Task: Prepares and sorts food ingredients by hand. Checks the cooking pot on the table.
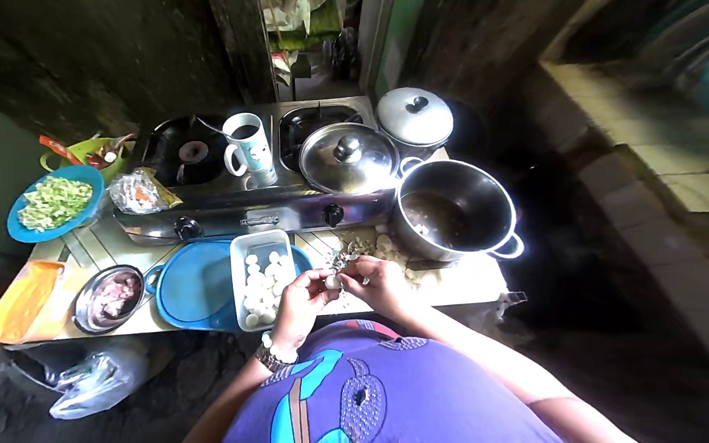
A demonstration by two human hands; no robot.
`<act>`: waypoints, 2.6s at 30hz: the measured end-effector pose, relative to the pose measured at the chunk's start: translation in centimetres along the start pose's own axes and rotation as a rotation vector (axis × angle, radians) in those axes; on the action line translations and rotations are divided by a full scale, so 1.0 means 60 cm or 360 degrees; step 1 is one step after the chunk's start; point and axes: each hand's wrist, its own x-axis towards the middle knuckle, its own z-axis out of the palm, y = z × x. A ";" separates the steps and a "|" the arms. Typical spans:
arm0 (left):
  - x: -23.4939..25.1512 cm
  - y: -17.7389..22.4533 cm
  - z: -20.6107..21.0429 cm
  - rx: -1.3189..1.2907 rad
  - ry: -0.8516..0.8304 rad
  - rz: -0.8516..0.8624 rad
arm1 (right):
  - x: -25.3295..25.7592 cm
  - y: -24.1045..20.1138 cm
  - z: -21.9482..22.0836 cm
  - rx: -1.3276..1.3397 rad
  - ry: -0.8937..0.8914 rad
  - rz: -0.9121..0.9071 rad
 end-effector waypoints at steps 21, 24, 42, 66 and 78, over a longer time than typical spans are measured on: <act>0.000 0.000 0.001 -0.0224 0.0023 -0.0137 | -0.004 0.015 -0.004 0.0078 -0.0016 0.0200; 0.000 -0.002 0.005 -0.0159 0.0026 -0.0129 | -0.009 0.011 0.001 0.0146 -0.0019 0.0083; -0.012 -0.003 0.004 -0.0200 0.0010 -0.0253 | -0.003 0.025 0.007 -0.0136 0.0068 0.0394; -0.018 -0.001 0.034 -0.0202 0.0190 -0.0073 | -0.017 -0.012 0.009 0.0178 0.0008 0.0361; -0.016 0.003 0.025 -0.0647 0.0043 -0.0294 | -0.006 0.025 -0.011 -0.0127 -0.0003 0.0450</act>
